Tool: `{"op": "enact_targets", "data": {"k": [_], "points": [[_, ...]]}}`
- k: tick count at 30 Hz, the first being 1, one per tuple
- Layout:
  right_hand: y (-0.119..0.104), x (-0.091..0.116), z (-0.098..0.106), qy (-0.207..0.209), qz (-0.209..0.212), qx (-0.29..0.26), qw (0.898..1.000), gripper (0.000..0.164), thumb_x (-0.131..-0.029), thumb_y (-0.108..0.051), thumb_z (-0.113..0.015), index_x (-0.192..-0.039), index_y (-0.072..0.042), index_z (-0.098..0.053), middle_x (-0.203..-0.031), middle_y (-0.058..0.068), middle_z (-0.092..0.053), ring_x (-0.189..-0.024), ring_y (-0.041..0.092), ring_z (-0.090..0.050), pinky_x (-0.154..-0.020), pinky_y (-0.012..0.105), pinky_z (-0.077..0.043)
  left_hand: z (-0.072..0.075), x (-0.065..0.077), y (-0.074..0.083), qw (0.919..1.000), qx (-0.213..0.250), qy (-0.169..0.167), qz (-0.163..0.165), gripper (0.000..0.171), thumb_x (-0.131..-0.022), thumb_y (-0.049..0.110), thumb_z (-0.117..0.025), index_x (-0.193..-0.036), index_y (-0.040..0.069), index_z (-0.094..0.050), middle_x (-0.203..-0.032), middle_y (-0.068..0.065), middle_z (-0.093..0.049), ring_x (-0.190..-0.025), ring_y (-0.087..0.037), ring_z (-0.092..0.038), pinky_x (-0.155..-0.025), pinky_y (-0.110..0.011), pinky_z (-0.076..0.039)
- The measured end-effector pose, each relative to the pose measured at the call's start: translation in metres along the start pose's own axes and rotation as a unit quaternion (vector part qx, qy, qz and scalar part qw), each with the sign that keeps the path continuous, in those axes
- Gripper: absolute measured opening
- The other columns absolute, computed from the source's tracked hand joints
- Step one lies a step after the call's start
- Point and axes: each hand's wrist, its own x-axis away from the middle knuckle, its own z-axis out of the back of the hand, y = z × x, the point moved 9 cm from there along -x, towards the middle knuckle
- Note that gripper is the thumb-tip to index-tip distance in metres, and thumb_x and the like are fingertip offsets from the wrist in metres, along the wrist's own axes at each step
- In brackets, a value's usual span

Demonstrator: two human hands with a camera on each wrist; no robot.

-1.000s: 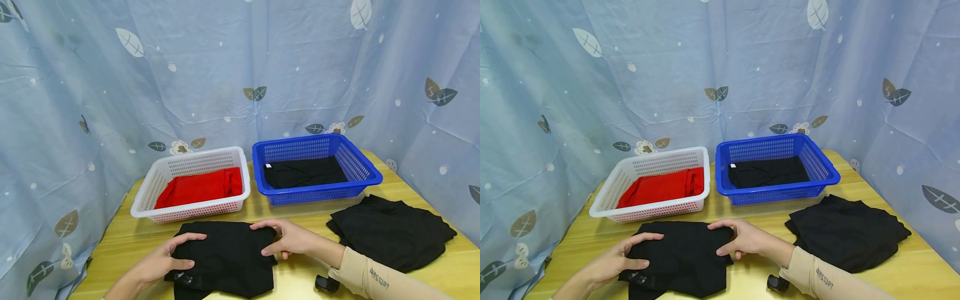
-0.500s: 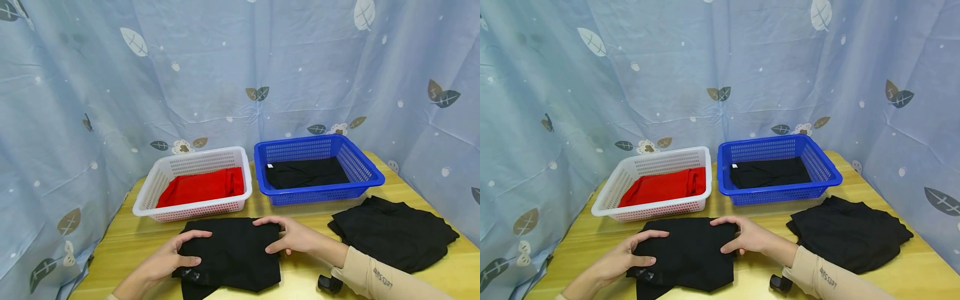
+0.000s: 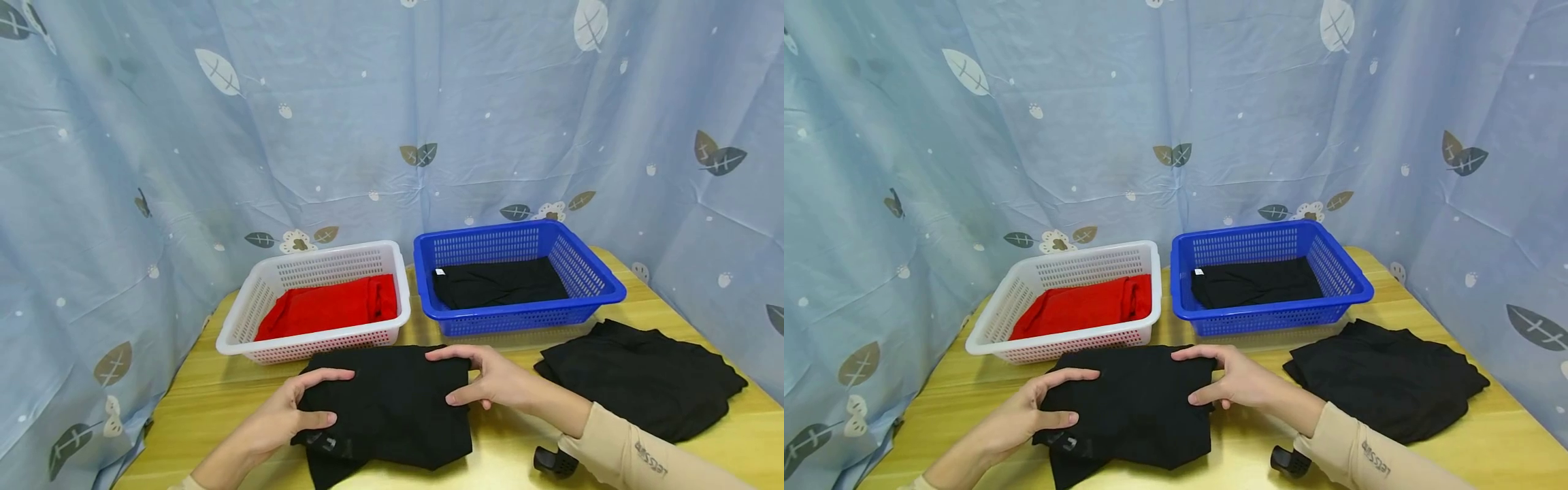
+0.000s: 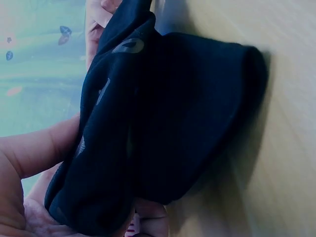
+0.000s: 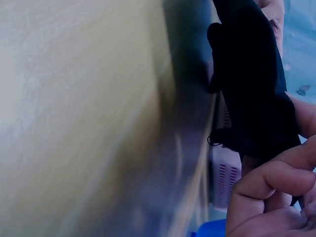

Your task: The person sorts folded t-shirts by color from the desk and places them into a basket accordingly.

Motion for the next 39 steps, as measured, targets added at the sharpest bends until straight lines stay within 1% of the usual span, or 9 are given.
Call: {"op": "enact_targets", "data": {"k": [5, 10, 17, 19, 25, 30, 33, 36, 39], "points": [[-0.008, 0.008, 0.009, 0.0, 0.016, 0.007, 1.0, 0.066, -0.089, -0.011, -0.086, -0.151, -0.014, -0.062, -0.137, 0.014, -0.069, -0.091, 0.016, -0.063, -0.048, 0.021, -0.045, -0.004, -0.001, 0.013, 0.9999, -0.013, 0.005, -0.009, 0.057, -0.095, 0.013, -0.077, -0.149, 0.026, -0.064, -0.169, -0.008, -0.039, -0.158, -0.042, -0.007, -0.125, -0.077, -0.022], [-0.016, 0.016, 0.018, -0.002, 0.019, 0.004, 1.0, 0.067, -0.09, -0.01, -0.086, -0.152, -0.012, -0.06, -0.135, 0.014, -0.07, -0.085, 0.013, -0.065, -0.047, 0.02, -0.044, -0.011, -0.004, 0.026, 0.9994, -0.021, 0.003, -0.026, 0.056, -0.095, 0.015, -0.078, -0.148, 0.027, -0.064, -0.165, -0.005, -0.044, -0.156, -0.037, -0.021, -0.123, -0.06, -0.038], [-0.026, 0.026, 0.033, 0.0, 0.001, 0.002, 1.0, 0.066, -0.092, -0.012, -0.084, -0.153, -0.014, -0.059, -0.13, 0.012, -0.073, -0.056, 0.009, -0.047, -0.046, 0.023, -0.038, -0.022, -0.01, 0.045, 0.9969, 0.028, -0.042, -0.06, 0.06, -0.098, 0.009, -0.074, -0.155, 0.019, -0.057, -0.15, -0.011, -0.065, -0.13, -0.027, -0.068, -0.107, -0.033, -0.058], [-0.028, 0.028, 0.036, 0.001, -0.002, 0.006, 1.0, 0.066, -0.093, -0.012, -0.084, -0.154, -0.015, -0.059, -0.132, 0.012, -0.072, -0.052, 0.009, -0.042, -0.046, 0.024, -0.037, -0.023, -0.012, 0.05, 0.9967, 0.022, -0.043, -0.066, 0.059, -0.098, 0.009, -0.074, -0.154, 0.02, -0.057, -0.148, -0.01, -0.066, -0.129, -0.027, -0.068, -0.107, -0.033, -0.058], [-0.035, 0.039, 0.046, 0.007, -0.009, 0.026, 1.0, 0.065, -0.094, -0.015, -0.083, -0.154, -0.015, -0.059, -0.133, 0.013, -0.072, -0.056, 0.012, -0.044, -0.046, 0.025, -0.036, -0.027, -0.014, 0.06, 0.9965, -0.014, -0.027, -0.078, 0.056, -0.097, 0.013, -0.077, -0.149, 0.027, -0.062, -0.156, -0.003, -0.059, -0.148, -0.034, -0.046, -0.114, -0.036, -0.05], [-0.043, 0.049, 0.053, 0.01, -0.001, 0.043, 0.999, 0.066, -0.093, -0.015, -0.084, -0.155, -0.014, -0.058, -0.135, 0.01, -0.071, -0.053, 0.013, -0.044, -0.045, 0.028, -0.038, -0.039, -0.012, 0.07, 0.9902, 0.042, -0.07, -0.113, 0.058, -0.099, 0.004, -0.071, -0.155, 0.014, -0.056, -0.147, -0.014, -0.068, -0.129, -0.028, -0.071, -0.107, -0.033, -0.059], [-0.046, 0.054, 0.056, 0.013, -0.002, 0.051, 0.999, 0.067, -0.093, -0.017, -0.084, -0.155, -0.016, -0.057, -0.102, 0.002, -0.074, -0.049, 0.011, -0.041, -0.044, 0.028, -0.039, -0.043, -0.012, 0.077, 0.987, 0.05, -0.079, -0.131, 0.058, -0.1, 0.002, -0.07, -0.155, 0.011, -0.054, -0.145, -0.013, -0.069, -0.125, -0.02, -0.073, -0.105, -0.031, -0.059], [-0.048, 0.058, 0.059, 0.014, -0.002, 0.057, 0.998, 0.067, -0.094, -0.018, -0.083, -0.155, -0.017, -0.057, -0.065, -0.008, -0.057, -0.045, 0.01, -0.04, -0.043, 0.028, -0.041, -0.046, -0.011, 0.083, 0.9857, 0.055, -0.084, -0.135, 0.058, -0.1, 0.002, -0.07, -0.156, 0.01, -0.054, -0.145, -0.013, -0.069, -0.125, -0.019, -0.073, -0.105, -0.031, -0.059], [-0.052, 0.061, 0.061, 0.013, 0.008, 0.059, 0.998, 0.066, -0.095, -0.017, -0.082, -0.155, -0.015, -0.057, -0.055, -0.01, -0.04, -0.043, 0.012, -0.039, -0.044, 0.03, -0.044, -0.048, -0.011, 0.088, 0.9858, 0.055, -0.084, -0.135, 0.058, -0.1, 0.002, -0.07, -0.156, 0.009, -0.053, -0.147, -0.014, -0.068, -0.126, -0.019, -0.073, -0.105, -0.031, -0.059]]}}
